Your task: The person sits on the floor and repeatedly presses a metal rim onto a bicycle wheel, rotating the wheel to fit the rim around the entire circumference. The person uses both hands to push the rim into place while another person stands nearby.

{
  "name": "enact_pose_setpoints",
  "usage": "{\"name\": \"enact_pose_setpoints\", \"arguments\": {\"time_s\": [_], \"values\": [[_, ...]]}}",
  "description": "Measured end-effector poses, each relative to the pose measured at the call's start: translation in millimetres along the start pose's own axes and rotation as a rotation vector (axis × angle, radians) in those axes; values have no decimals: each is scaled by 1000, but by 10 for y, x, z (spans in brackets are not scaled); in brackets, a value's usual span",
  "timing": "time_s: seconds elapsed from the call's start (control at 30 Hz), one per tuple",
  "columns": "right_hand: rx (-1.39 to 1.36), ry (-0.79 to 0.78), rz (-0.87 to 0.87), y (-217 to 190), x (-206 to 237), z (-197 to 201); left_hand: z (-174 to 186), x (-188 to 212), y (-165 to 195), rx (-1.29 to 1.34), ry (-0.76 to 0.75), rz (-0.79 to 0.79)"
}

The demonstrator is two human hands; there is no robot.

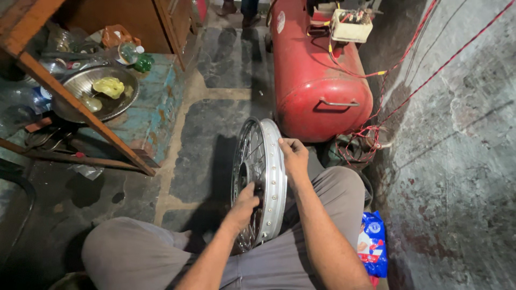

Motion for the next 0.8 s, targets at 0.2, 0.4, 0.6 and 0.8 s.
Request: {"name": "enact_pose_setpoints", "arguments": {"time_s": [0.2, 0.4, 0.6, 0.8], "values": [[-39, -14, -19, 17, -1, -21, -24, 108, 80, -228, -388, 172], [-29, -5, -25, -17, 44, 9, -46, 85, 34, -172, -418, 197], [-33, -15, -35, -9, 29, -8, 12, 74, 48, -358, -435, 144], [-66, -28, -21, 43, -12, 6, -4, 77, 19, -329, -436, 200]]}}
Point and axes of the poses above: each hand's wrist, its own x-axis away from the middle knuckle, its own z-axis out of the back of the hand, y = z × x, the point moved 8 cm from there along -x, towards the middle knuckle, and after that the axes turned 13 degrees about -z, right-handed, at the moved point
